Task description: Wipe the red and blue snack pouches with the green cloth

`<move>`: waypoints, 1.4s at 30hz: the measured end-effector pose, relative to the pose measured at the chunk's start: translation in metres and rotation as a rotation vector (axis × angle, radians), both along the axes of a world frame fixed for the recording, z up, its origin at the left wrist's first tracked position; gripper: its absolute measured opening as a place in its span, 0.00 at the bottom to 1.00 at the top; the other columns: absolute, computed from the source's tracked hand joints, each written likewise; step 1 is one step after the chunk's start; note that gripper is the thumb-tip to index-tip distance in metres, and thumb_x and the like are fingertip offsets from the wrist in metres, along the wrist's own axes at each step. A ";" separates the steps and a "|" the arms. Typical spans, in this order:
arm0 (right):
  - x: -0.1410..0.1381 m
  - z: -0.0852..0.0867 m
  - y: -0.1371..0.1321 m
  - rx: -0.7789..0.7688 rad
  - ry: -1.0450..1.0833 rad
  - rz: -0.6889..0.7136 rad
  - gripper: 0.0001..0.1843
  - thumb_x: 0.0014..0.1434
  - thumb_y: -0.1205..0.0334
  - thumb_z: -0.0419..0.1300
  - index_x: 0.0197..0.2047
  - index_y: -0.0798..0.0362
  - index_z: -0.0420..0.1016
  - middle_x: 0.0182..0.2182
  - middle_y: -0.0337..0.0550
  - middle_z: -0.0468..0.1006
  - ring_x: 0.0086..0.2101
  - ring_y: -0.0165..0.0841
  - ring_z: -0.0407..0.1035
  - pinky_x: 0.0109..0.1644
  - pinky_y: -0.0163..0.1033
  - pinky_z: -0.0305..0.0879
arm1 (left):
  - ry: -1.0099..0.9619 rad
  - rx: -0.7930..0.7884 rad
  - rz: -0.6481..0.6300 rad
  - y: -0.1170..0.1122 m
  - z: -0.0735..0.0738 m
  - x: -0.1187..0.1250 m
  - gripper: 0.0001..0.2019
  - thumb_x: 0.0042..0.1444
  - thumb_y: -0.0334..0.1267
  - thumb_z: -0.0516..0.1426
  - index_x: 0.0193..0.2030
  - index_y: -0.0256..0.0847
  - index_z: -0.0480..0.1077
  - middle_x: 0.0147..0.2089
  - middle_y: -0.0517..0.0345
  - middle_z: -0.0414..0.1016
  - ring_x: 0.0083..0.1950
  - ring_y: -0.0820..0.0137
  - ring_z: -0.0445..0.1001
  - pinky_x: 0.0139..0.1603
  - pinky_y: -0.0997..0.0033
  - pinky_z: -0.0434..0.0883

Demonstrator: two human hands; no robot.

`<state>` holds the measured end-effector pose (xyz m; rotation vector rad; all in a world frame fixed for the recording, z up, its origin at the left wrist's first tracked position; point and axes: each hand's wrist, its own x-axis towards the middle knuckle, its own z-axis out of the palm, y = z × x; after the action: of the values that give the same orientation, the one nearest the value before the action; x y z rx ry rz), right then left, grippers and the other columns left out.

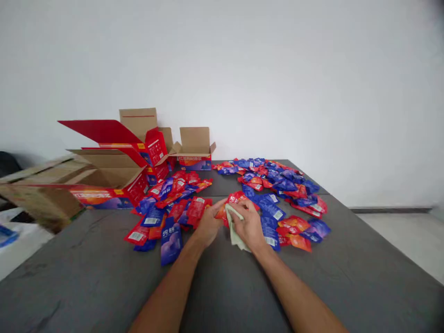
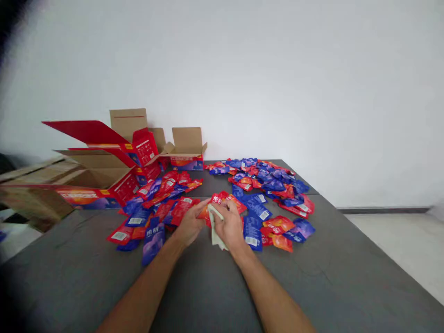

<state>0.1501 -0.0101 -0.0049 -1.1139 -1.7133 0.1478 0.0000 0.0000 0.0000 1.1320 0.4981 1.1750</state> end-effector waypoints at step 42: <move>-0.012 0.010 -0.012 0.015 0.185 0.103 0.12 0.65 0.62 0.58 0.50 0.47 0.78 0.44 0.46 0.78 0.45 0.37 0.71 0.53 0.44 0.68 | -0.112 -0.231 0.212 -0.001 -0.003 0.013 0.16 0.50 0.35 0.63 0.47 0.37 0.78 0.46 0.49 0.81 0.49 0.62 0.77 0.51 0.66 0.71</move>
<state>0.1384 -0.0226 0.0054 -0.9700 -1.6032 0.2928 0.0129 -0.0013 -0.0033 0.8246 0.6614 1.3190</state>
